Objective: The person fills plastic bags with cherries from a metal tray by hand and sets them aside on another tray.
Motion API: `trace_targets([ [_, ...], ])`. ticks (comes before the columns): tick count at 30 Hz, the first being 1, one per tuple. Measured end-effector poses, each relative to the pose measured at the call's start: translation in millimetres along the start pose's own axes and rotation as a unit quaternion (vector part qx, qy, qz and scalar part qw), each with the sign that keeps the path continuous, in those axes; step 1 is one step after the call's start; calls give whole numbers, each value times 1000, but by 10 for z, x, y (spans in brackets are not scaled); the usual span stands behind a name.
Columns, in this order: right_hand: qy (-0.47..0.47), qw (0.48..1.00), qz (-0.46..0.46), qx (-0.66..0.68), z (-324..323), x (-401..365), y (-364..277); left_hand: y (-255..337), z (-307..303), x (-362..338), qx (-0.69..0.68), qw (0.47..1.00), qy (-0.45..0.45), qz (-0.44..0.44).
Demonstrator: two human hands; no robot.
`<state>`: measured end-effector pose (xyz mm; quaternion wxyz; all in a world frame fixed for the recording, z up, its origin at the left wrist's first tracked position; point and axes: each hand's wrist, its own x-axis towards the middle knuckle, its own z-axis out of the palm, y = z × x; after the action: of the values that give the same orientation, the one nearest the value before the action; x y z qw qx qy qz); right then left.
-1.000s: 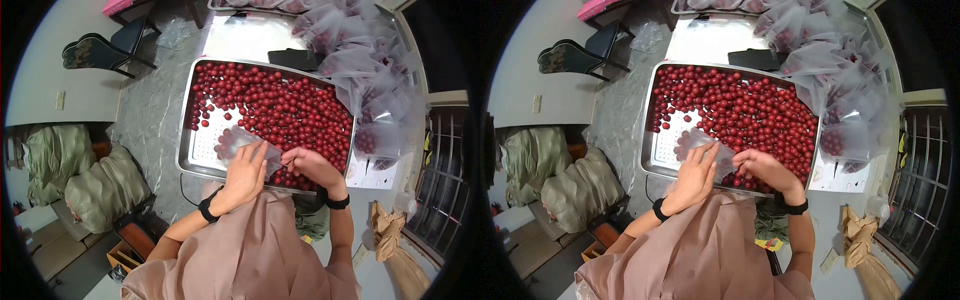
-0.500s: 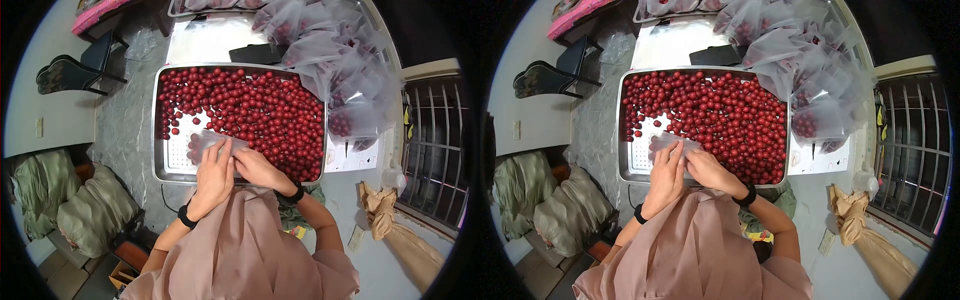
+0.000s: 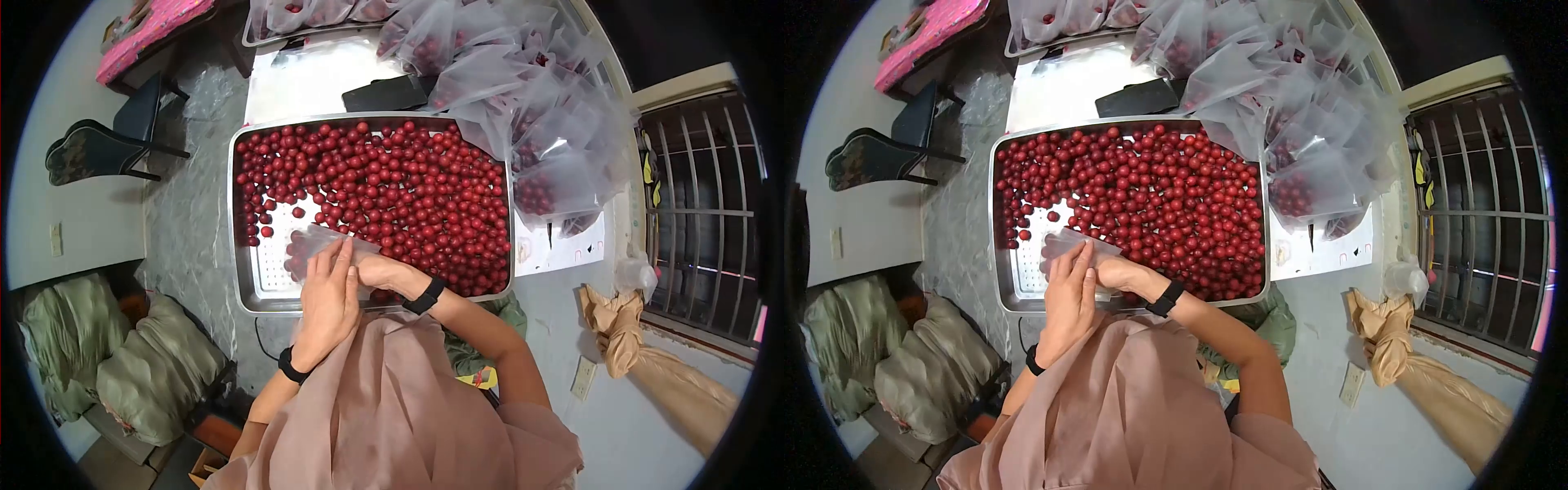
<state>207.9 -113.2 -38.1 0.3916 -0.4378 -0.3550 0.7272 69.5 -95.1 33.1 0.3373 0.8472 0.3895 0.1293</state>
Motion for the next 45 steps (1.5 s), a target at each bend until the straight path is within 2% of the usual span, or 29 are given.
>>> trace_targets([
  [2, 0, 998, 12, 68, -3, 13, 105, 1, -7, 8, -6, 1000, 0, 3],
  [4, 7, 996, 41, 81, -25, -66, 128, -2, -14, 18, -12, 1000, 2, 5],
  [6, 14, 994, -64, -88, -130, -172, 268, -9, -18, 17, -7, 1000, 1, 5],
  [7, 15, 994, -65, -88, -179, -310, 109, -13, -18, 17, -3, 1000, 1, 5],
  [9, 0, 990, -3, -144, -297, -697, -339, -11, -24, 18, -1, 1000, -3, 7],
  [10, 54, 991, -69, -102, -397, -812, -241, -7, -29, 21, 1, 1000, -5, 9],
  [11, 115, 980, -90, -132, -512, -968, -285, -3, -32, 21, 1, 1000, -6, 9],
  [13, 301, 912, -73, -269, -769, -1167, -319, 7, -33, 25, -6, 1000, -18, 10],
  [14, 366, 854, -79, -362, -974, -1257, -261, 10, -31, 24, -6, 1000, -19, 10],
  [15, 414, 780, -74, -463, -1227, -1313, -119, 13, -31, 22, -6, 1000, -22, 11],
  [16, 450, 727, -9, -518, -1446, -1342, -9, 15, -30, 22, -6, 1000, -24, 12],
  [18, 494, 669, 20, -556, -1698, -1404, 70, 24, -27, 16, -7, 1000, -22, 10],
  [20, 509, 637, 42, -578, -1855, -1402, 143, 20, -36, 19, -6, 1000, -19, 7],
  [29, 498, 585, 115, -630, -1861, -1353, 67, 19, -39, 22, -10, 1000, -16, 4],
  [36, 494, 595, 130, -621, -1929, -1395, 63, 31, -41, 18, -7, 1000, -22, 8],
  [42, 506, 630, 62, -585, -1901, -1474, 11, 22, -39, 20, -12, 1000, -21, 7],
  [44, 507, 748, 8, -428, -1779, -1500, -90, 15, -43, 20, -13, 1000, -20, 4],
  [45, 482, 829, 8, -283, -1688, -1494, -141, 18, -42, 21, -12, 1000, -19, 6],
])
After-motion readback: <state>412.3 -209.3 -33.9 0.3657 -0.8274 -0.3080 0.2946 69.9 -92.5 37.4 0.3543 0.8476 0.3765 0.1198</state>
